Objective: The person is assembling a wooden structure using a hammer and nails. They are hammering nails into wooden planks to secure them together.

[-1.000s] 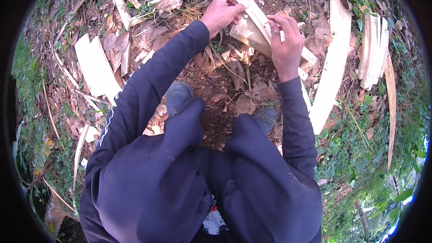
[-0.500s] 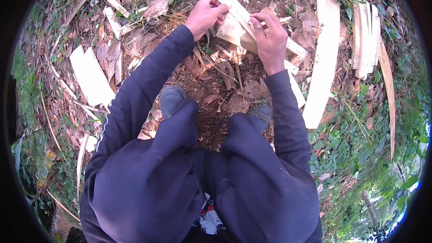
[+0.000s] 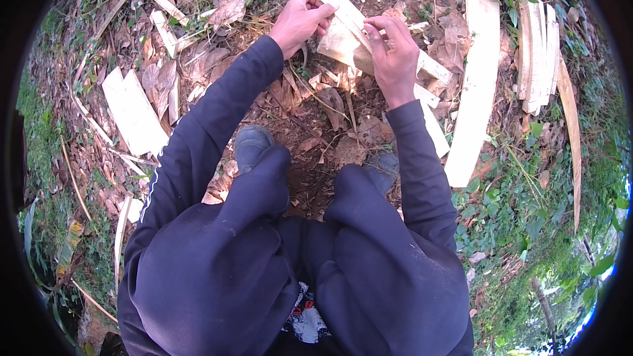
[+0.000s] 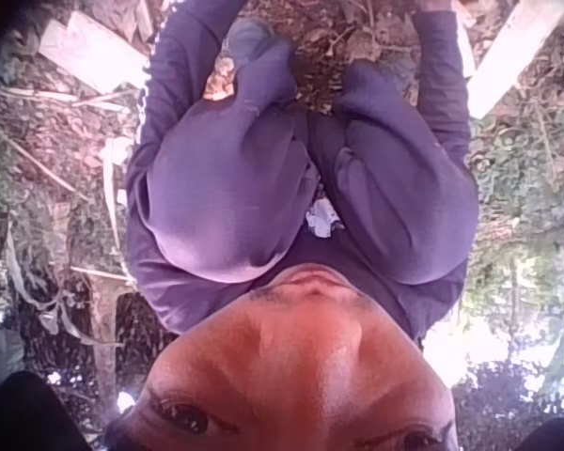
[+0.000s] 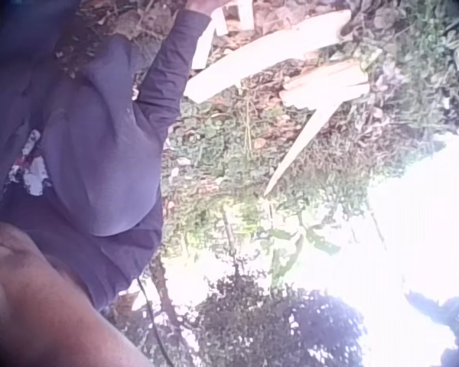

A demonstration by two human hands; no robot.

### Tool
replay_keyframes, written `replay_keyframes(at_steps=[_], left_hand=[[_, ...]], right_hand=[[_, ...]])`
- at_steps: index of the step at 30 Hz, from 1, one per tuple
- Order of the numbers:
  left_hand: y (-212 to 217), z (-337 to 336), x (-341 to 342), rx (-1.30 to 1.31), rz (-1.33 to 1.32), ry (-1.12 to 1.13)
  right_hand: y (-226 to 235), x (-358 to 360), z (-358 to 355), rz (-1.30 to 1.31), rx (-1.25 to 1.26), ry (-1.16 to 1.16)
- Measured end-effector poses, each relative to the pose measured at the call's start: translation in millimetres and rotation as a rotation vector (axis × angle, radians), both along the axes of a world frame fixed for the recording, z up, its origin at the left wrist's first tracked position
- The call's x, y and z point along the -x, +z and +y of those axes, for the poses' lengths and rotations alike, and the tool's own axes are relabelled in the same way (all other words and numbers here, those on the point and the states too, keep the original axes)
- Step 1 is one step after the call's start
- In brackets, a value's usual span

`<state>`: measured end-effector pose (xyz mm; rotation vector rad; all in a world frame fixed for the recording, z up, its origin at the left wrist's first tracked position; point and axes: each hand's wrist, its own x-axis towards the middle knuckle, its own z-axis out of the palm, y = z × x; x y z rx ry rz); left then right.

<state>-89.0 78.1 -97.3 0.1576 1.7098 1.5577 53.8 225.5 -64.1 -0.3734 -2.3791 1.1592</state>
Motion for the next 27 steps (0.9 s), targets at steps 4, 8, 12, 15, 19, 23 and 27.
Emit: replay_keyframes(at_steps=[4, 8, 12, 15, 19, 23, 27], left_hand=[[-1, 0, 1, 0.006, -0.004, -0.007], [-2, 0, 1, -0.008, 0.003, -0.006], [1, 0, 0, 0.004, 0.001, 0.002], [1, 0, 2, 0.009, -0.019, 0.011], [7, 1, 0, 0.008, -0.095, 0.032], [-1, -14, -7, -0.014, -0.094, 0.049], [3, -50, -19, 0.081, 0.049, 0.081]], right_hand=[[1, 0, -1, 0.023, -0.023, 0.0], [-1, -1, -3, 0.009, 0.038, -0.021], [-4, 0, -1, 0.028, -0.006, -0.019], [-3, 2, -4, 0.016, 0.007, -0.028], [0, 1, -4, 0.025, -0.005, -0.024], [0, -1, -5, -0.002, 0.015, -0.02], [4, 0, -8, -0.031, 0.062, 0.0]])
